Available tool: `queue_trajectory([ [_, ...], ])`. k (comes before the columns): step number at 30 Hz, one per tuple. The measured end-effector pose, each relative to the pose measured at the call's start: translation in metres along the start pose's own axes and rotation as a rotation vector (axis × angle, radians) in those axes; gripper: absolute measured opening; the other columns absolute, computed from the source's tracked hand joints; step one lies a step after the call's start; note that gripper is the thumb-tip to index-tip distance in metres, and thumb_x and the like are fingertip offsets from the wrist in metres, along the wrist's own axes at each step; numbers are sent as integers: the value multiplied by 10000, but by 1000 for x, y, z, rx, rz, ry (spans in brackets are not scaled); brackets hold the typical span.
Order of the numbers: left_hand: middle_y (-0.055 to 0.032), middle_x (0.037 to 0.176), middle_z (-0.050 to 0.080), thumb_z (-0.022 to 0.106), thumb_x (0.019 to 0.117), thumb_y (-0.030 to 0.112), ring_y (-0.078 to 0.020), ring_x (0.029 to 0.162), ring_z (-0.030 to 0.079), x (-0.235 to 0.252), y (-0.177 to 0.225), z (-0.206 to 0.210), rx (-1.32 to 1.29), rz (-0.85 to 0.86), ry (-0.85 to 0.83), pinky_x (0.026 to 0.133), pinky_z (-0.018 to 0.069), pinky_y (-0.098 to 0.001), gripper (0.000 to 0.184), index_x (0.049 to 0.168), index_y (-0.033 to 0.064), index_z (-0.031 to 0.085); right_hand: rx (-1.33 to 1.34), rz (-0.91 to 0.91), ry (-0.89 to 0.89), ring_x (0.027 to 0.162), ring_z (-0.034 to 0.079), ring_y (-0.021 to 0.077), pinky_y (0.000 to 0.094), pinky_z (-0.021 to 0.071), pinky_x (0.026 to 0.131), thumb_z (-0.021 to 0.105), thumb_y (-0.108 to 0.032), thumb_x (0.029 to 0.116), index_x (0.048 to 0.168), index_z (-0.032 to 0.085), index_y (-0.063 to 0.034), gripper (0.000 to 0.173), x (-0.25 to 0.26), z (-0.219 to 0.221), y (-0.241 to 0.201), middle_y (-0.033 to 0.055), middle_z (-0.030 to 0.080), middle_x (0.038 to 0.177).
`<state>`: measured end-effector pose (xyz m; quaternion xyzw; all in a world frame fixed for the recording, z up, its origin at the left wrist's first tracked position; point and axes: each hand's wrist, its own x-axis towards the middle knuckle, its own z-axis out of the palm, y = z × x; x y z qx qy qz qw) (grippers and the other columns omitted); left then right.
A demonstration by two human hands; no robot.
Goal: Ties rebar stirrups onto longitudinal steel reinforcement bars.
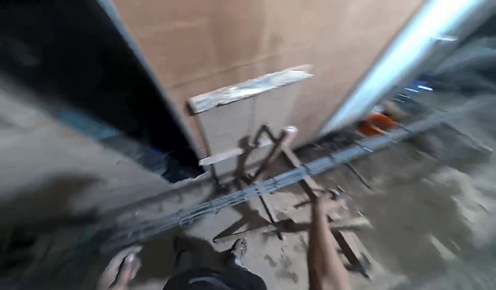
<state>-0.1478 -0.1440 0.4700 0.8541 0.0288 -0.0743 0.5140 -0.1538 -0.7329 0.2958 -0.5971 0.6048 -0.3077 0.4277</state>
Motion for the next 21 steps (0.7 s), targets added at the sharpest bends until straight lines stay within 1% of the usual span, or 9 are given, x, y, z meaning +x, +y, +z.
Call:
queue_trajectory([
  [6,14,858,695,482,1027,182,-58,711,656,-38,-15,-2,-44,-181,299,690,579,-250,285,1179,22,663,-387,80,-106,1394,473,422,493,391,1170,568,-258,1031,1467,385,156,628,24,6,44,354,475,1466],
  [8,0,887,715,502,1023,145,-77,733,686,-40,-17,5,-137,-206,370,698,596,-254,246,1161,21,664,-489,-8,-60,1386,490,426,515,410,1152,551,-242,1008,1455,411,148,610,6,6,26,344,496,1457],
  [10,-17,889,724,511,1016,105,-93,740,704,-36,-13,17,-233,-190,426,700,610,-260,221,1142,5,662,-394,-209,-96,1371,500,413,479,416,1149,548,-193,996,1493,349,140,630,-37,7,-3,344,472,1468],
  [12,-31,914,729,522,1013,70,-116,776,718,-26,-5,31,-338,-160,446,734,625,-281,201,1134,-7,662,-123,-487,-343,1213,605,376,441,495,1056,582,-132,1009,1430,441,146,523,-102,8,-30,347,563,1340],
  [14,-43,937,732,532,1011,53,-133,815,726,-15,7,47,-448,-151,407,780,633,-305,195,1141,-18,659,27,-677,-723,1107,668,263,385,559,967,574,-134,1022,1353,540,128,424,-178,10,-51,276,643,1247],
  [16,-68,945,741,540,1014,35,-164,841,733,-3,14,59,-576,-151,315,816,632,-334,185,1140,-28,660,73,-839,-1094,1171,652,195,365,543,1016,539,-188,1029,1340,584,81,414,-259,8,-64,194,659,1283],
  [17,-87,955,743,547,1012,28,-185,855,735,3,15,64,-651,-151,267,830,631,-350,184,1138,-32,666,47,-943,-1235,1222,637,218,413,525,1057,543,-252,1030,1341,616,36,431,-294,9,-65,169,660,1317],
  [19,-135,985,741,544,1015,18,-226,882,735,13,15,65,-808,-193,205,854,624,-377,188,1143,-49,664,-68,-1132,-1415,1252,629,263,514,496,1075,537,-377,1038,1324,673,-76,437,-348,12,-64,108,684,1315],
  [21,-161,997,744,512,1034,-2,-241,893,745,26,15,54,-963,-292,228,861,628,-387,182,1139,-57,650,-171,-1171,-1472,1048,713,236,487,566,962,535,-383,1053,1203,719,-100,369,-383,14,-57,68,746,1105],
])
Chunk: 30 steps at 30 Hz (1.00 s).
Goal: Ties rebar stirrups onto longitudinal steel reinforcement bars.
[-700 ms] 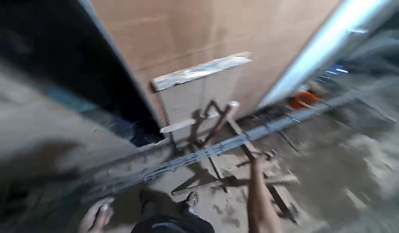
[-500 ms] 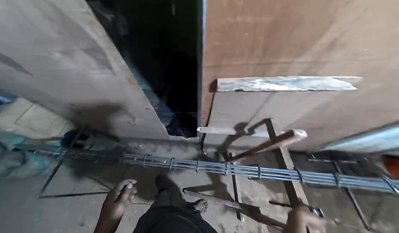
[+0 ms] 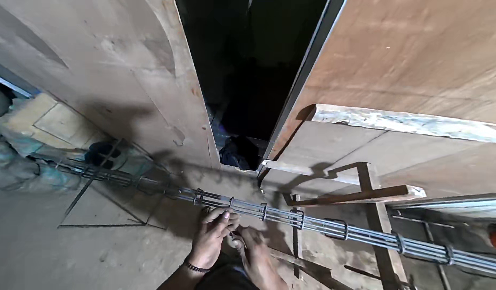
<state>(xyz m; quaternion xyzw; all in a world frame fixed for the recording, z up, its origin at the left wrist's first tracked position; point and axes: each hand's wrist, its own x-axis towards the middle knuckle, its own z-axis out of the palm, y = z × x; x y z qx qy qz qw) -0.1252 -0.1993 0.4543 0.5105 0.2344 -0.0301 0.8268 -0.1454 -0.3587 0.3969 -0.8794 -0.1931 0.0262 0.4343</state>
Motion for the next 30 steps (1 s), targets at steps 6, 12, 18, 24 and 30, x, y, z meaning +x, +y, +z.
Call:
queue_trajectory([
  [6,-122,1030,706,473,1068,32,-191,915,730,64,32,-57,-348,-318,290,835,617,-315,196,1234,-27,557,-101,259,0,581,698,265,488,592,557,540,-204,1032,1294,665,-95,311,32,73,-44,83,722,752],
  [12,-132,1299,678,560,1055,140,-206,1167,676,171,46,-190,677,-293,-371,1021,558,-366,344,1367,3,605,-192,536,-57,727,723,301,555,589,684,464,-197,1048,1423,626,-291,419,92,124,-53,97,756,899],
  [18,-136,1308,682,466,1077,213,-316,1256,623,281,33,-248,1610,-166,-656,1095,455,-532,335,1318,130,685,-323,830,-389,966,730,368,624,566,815,401,-260,1069,1492,511,-426,468,134,173,-51,122,755,1088],
  [24,-169,1341,637,590,1011,202,-340,1277,593,271,0,-264,1681,39,-842,1075,483,-502,350,1326,61,647,-416,924,-482,1025,718,384,622,561,834,427,-246,1063,1530,461,-409,496,156,204,-60,135,738,1165],
  [30,-185,1459,558,527,1022,124,-356,1356,531,252,-43,-311,1684,425,-845,1134,432,-462,416,1430,52,568,-386,972,-498,1052,712,384,623,557,848,430,-283,1074,1529,460,-407,473,149,221,-61,131,730,1192],
])
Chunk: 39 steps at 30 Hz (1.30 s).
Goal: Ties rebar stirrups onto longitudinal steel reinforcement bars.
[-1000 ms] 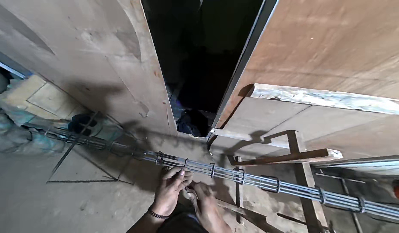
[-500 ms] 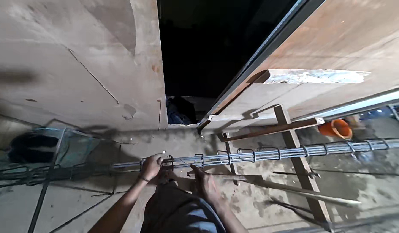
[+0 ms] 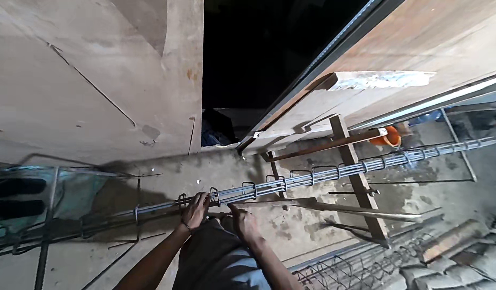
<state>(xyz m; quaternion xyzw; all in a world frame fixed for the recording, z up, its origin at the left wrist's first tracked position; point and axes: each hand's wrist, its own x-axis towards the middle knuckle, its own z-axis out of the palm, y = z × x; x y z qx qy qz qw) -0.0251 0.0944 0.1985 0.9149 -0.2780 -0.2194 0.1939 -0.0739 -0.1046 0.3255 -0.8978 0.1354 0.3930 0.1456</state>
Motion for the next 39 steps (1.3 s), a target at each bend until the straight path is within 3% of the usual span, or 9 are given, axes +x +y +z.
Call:
queue_trajectory([
  [3,-166,1438,579,557,1024,189,-338,1355,536,-2,0,9,-21,-43,29,1140,434,-446,416,1422,71,578,-6,12,23,1038,715,383,621,560,829,435,-277,1068,1527,467,-395,475,1,6,-2,131,728,1192],
  [15,-205,1355,609,651,970,176,-371,1308,550,9,10,3,-102,-159,-18,1128,422,-476,398,1335,23,616,-129,-97,10,1009,711,395,599,555,849,427,-218,1068,1555,446,-314,496,12,5,-13,165,709,1201],
  [22,-192,1384,597,578,997,141,-361,1327,537,10,12,-7,-103,-175,-69,1147,405,-478,388,1371,41,609,-199,-143,-86,1020,695,437,615,549,846,403,-173,1067,1575,401,-232,512,29,2,-32,215,682,1213],
  [26,-191,1345,625,653,913,139,-340,1290,574,17,8,-24,-186,-203,-118,1121,431,-465,459,1358,34,622,-198,-147,-97,1036,697,429,610,552,862,417,-193,1066,1597,361,-217,534,46,17,-34,208,680,1239],
  [28,-170,1294,669,581,1013,266,-308,1225,637,25,3,-33,-290,-283,-92,1088,474,-468,400,1350,54,626,-198,-180,-54,1030,699,428,602,555,862,441,-200,1060,1608,343,-198,557,52,26,-33,206,675,1263],
  [30,-150,1259,687,512,1050,283,-300,1185,660,38,-1,-41,-323,-411,-78,1049,504,-490,361,1313,80,654,-181,-205,-5,1039,702,419,588,559,866,453,-188,1054,1607,356,-183,561,55,34,-32,203,674,1280],
  [33,-130,1324,667,441,1063,450,-329,1289,584,61,-3,-53,-227,-606,-310,1056,440,-579,460,1271,131,697,-179,-216,42,1054,700,414,575,555,879,431,-157,1057,1597,383,-161,543,58,42,-32,206,659,1318],
  [35,-186,1309,661,408,1053,567,-358,1278,593,77,-4,-54,-269,-673,-503,1045,417,-639,601,1220,66,694,-189,-224,108,1003,717,406,564,561,856,440,-138,1044,1578,420,-139,534,58,49,-31,207,677,1287],
  [39,-242,1289,644,575,1006,523,-367,1255,599,97,3,-52,-447,-766,-563,1052,450,-575,588,1216,-17,670,-214,-231,211,940,734,392,533,584,805,460,-145,1037,1516,503,-99,483,59,59,-31,197,711,1211],
])
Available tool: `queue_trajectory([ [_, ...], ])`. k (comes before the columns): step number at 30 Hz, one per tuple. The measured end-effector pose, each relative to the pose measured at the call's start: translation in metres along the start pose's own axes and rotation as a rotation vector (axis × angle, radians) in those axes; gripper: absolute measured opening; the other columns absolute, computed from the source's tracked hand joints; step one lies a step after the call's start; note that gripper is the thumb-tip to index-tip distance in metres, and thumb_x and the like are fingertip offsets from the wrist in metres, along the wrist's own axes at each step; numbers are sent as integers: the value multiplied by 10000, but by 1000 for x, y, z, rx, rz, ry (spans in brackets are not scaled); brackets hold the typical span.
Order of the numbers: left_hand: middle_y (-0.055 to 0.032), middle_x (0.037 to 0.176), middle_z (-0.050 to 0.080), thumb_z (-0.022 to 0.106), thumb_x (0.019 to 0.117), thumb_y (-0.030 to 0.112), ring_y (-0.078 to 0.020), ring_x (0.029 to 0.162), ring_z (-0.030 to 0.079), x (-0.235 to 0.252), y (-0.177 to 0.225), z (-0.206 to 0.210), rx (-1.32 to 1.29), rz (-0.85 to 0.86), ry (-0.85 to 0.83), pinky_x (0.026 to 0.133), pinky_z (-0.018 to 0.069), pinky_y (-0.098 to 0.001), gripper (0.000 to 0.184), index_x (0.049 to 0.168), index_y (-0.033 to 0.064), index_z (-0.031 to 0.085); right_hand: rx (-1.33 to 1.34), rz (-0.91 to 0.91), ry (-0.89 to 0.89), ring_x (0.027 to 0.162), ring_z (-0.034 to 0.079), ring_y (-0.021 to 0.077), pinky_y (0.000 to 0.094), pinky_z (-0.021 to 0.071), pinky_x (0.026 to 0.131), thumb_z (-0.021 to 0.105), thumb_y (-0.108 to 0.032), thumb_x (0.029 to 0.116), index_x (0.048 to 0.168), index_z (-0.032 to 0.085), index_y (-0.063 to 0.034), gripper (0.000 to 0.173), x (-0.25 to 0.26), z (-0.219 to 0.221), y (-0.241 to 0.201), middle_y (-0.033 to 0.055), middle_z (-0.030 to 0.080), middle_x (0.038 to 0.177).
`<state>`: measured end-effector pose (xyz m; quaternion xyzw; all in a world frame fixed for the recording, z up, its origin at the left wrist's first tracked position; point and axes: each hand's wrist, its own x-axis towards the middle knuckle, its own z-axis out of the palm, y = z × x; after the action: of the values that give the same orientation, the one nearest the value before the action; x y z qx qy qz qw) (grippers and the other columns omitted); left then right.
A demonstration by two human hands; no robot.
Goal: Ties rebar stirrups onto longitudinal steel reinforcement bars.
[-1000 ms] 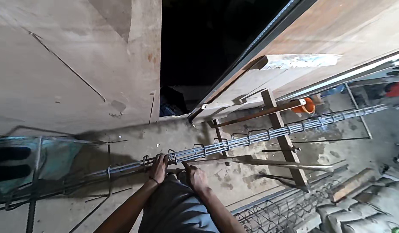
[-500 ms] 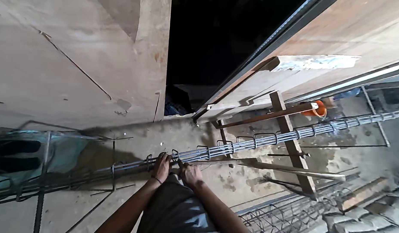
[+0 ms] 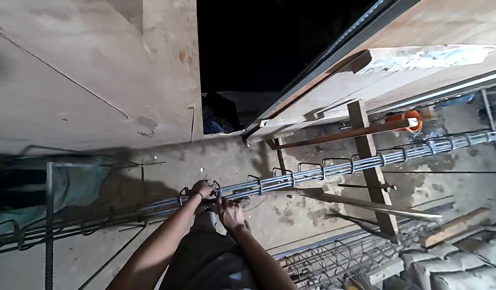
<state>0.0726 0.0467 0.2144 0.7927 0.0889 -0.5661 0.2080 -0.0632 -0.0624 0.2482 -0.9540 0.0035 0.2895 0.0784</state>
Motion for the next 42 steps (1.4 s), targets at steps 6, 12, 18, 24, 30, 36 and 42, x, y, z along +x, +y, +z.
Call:
queue_trajectory([
  [6,-218,1249,667,757,893,414,-346,1218,616,11,3,8,-132,-92,56,1032,468,-562,501,1147,-14,704,57,25,-179,1037,703,420,562,553,880,425,-187,1068,1507,506,-105,454,5,-22,-6,221,671,1289],
  [12,-134,1218,715,627,951,550,-318,1205,640,-3,1,20,-79,-49,177,1031,451,-599,480,1135,126,754,93,103,-269,1066,680,423,599,506,943,448,-142,1049,1395,596,-111,377,31,-72,0,237,672,1231],
  [18,-161,1206,701,465,1004,643,-318,1201,625,-13,1,31,-105,65,216,1068,383,-608,643,1128,68,725,108,91,-286,1180,650,371,589,442,1049,506,-289,1057,1215,679,-64,324,74,-87,38,189,702,1210],
  [24,-70,1090,741,731,882,570,-241,1112,657,-1,-13,48,-193,168,315,1139,326,-570,503,1117,126,745,303,10,-432,1122,664,385,645,514,924,683,-366,955,1141,690,-65,353,119,-77,73,193,701,1163],
  [30,-69,1116,737,752,866,545,-261,1152,641,-2,-9,47,-227,103,303,1138,327,-588,479,1120,139,750,276,-286,-465,1165,648,314,623,388,1084,599,-208,1012,1172,730,-123,224,137,-86,118,118,727,1176],
  [36,-85,1151,728,762,857,546,-293,1208,612,-2,-9,44,-247,79,283,1150,332,-568,483,1124,143,755,237,-370,-537,1123,670,297,637,370,1085,542,-269,1054,1238,715,-183,267,153,-73,145,95,739,1161],
  [42,-101,1069,737,766,858,537,-287,1108,657,0,-12,49,-286,102,356,1092,407,-567,471,1061,112,762,-39,-413,-547,1239,603,378,680,279,1157,475,-397,1075,1212,705,-121,384,169,-49,145,171,697,1211],
])
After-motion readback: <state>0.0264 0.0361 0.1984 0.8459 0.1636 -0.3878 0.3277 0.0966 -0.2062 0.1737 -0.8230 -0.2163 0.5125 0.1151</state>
